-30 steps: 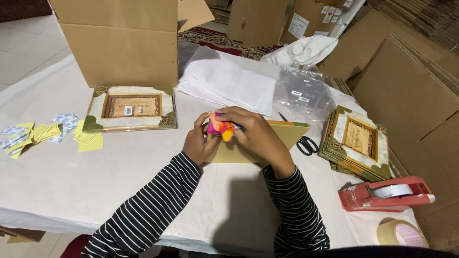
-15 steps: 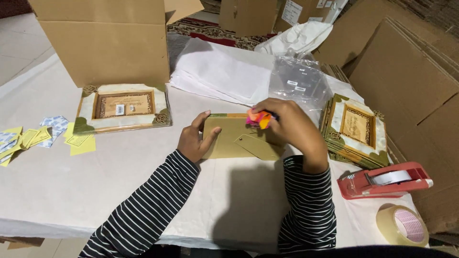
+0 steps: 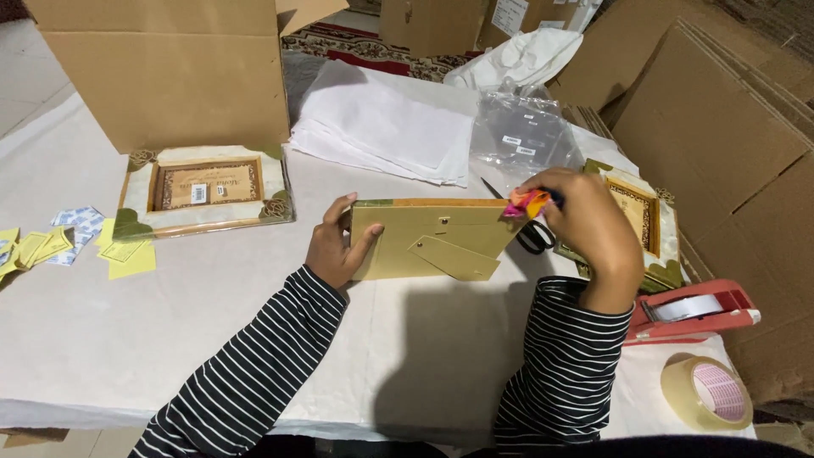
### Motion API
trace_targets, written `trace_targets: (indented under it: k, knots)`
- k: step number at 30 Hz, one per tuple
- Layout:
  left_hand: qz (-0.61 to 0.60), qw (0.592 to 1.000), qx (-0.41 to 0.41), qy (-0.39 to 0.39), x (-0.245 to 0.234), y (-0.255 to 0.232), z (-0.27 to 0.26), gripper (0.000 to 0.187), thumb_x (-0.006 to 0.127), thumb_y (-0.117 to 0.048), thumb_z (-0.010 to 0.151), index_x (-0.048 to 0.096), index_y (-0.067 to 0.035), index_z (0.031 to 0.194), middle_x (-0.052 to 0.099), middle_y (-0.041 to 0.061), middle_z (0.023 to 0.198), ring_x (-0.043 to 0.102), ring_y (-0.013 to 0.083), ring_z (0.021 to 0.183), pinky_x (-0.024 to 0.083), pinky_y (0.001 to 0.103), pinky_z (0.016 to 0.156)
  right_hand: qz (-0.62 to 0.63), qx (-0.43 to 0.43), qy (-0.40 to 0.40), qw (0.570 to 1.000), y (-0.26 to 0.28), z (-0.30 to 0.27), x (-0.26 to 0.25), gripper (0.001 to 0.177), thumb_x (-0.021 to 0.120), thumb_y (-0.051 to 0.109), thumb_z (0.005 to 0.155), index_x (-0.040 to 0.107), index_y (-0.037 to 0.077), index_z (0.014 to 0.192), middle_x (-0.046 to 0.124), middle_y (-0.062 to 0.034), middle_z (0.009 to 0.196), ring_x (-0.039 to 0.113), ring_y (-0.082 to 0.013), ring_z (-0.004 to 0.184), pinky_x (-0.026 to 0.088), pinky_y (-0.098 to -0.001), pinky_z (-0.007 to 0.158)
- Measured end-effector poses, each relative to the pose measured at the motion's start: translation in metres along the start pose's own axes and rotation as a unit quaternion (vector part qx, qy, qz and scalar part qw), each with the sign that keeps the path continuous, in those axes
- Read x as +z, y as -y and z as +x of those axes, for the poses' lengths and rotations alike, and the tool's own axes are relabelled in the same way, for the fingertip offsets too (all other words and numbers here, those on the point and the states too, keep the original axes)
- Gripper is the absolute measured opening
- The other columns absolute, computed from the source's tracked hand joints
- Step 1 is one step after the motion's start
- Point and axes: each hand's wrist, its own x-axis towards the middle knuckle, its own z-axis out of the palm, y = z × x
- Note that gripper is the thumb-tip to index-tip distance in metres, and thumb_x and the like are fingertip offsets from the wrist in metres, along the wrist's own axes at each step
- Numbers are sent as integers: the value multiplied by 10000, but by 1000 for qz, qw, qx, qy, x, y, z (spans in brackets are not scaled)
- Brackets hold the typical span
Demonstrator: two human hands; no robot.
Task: Applying decorative or identification stickers to the back of picture frames as part of a packaging process.
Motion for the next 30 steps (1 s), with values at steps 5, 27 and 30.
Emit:
trace_targets:
  k: [5, 27, 30]
  knots:
    - [1, 1000, 16, -3, 0, -1, 1, 579, 715, -152, 970, 378, -30, 1424, 727, 186, 854, 708, 346, 643, 588, 394, 595, -14, -13, -16, 1000, -13, -5, -7, 365, 626, -162, 804, 787, 39, 1063, 752, -232, 1102, 670, -480, 1114, 489, -538, 1023]
    - [52, 998, 18, 7, -6, -28, 20, 502, 703, -205, 975, 468, -65, 1396, 759, 207, 876, 748, 360, 683, 622, 434, 605, 184, -260, -21, 948, 43, 33, 55, 490, 529, -67, 707, 759, 46, 1125, 747, -196, 1117, 699, -429, 1075, 512, -516, 994]
    - [50, 999, 13, 9, 1, -14, 14, 485, 696, -235, 979, 467, -75, 1376, 761, 195, 896, 753, 352, 695, 628, 432, 611, 209, -294, -5, 933, 62, 40, 76, 493, 519, -116, 702, 755, 23, 1112, 749, -217, 1092, 710, -435, 1044, 530, -521, 974]
